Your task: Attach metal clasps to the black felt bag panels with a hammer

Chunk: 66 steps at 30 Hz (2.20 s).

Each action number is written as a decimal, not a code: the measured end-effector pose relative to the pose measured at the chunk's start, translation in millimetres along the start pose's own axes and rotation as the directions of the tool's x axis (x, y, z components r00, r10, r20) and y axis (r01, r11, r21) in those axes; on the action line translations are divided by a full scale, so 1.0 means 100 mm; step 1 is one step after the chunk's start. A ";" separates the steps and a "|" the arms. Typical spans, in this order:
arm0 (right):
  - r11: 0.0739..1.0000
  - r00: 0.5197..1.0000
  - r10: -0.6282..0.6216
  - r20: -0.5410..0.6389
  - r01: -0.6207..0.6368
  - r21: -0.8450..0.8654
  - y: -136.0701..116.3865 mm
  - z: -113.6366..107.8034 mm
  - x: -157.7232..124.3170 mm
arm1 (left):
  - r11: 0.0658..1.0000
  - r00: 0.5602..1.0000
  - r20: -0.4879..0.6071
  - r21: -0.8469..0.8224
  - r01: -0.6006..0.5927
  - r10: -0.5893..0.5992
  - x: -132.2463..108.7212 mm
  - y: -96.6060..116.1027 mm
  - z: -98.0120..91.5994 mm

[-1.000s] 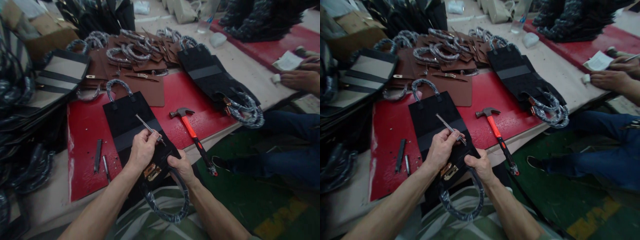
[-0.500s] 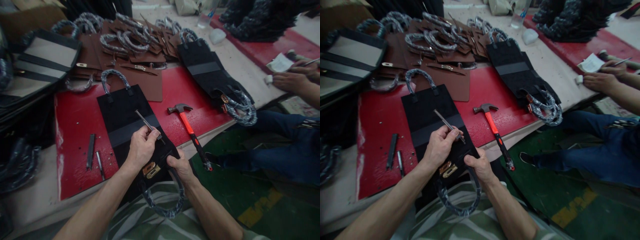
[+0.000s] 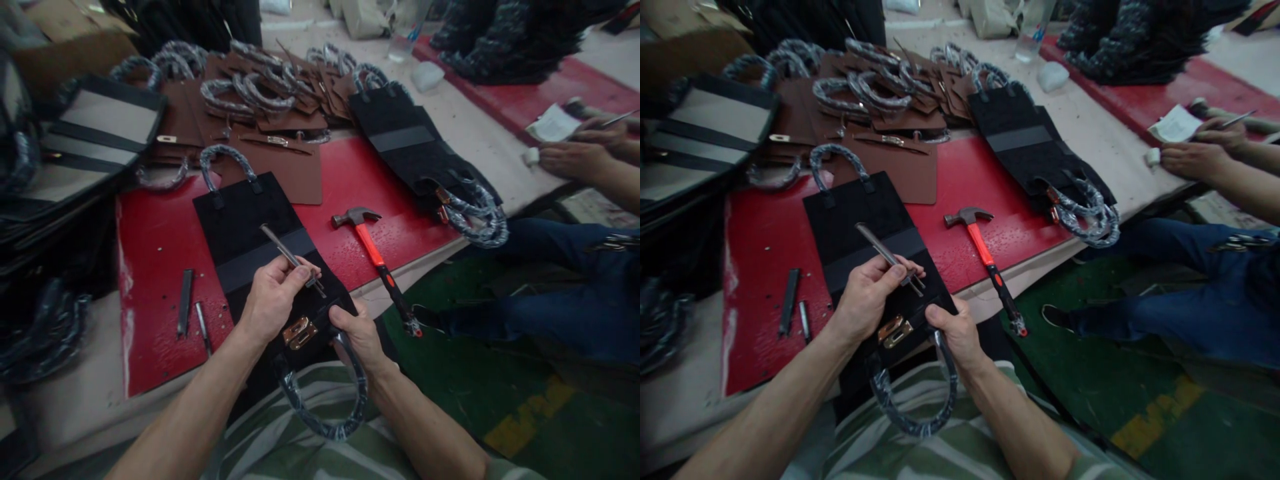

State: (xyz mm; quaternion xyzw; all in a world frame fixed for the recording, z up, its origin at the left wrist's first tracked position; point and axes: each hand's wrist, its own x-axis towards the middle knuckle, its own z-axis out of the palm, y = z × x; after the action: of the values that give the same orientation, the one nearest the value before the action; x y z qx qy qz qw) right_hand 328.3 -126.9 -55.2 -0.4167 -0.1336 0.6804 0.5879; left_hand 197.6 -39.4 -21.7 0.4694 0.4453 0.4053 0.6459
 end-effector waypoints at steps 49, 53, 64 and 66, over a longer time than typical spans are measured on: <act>0.998 0.997 0.065 0.050 -0.064 -0.016 -0.10 0.27 -0.04 | 0.965 0.986 -0.126 -0.251 0.078 -0.113 -0.19 -0.02 -0.12; 0.997 1.000 0.021 0.000 -0.020 -0.076 -0.20 0.24 0.02 | 0.951 0.979 -0.142 -0.291 0.102 -0.149 -0.12 0.06 -0.04; 0.939 0.975 -0.011 -0.220 -0.066 -0.338 -0.50 -0.02 0.02 | 0.958 0.981 -0.122 -0.263 0.116 -0.153 0.07 -0.10 0.23; 0.920 0.973 -0.010 -0.232 -0.081 -0.382 -0.47 -0.12 0.00 | 0.969 0.987 -0.098 -0.226 0.104 -0.129 0.05 -0.18 0.21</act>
State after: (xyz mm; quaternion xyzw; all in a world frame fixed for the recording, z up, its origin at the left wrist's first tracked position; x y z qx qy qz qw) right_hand 369.1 -118.1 -31.0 -0.6032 -0.1896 0.5982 0.4923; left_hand 221.4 -44.1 -37.0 0.3444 0.4601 0.4390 0.6906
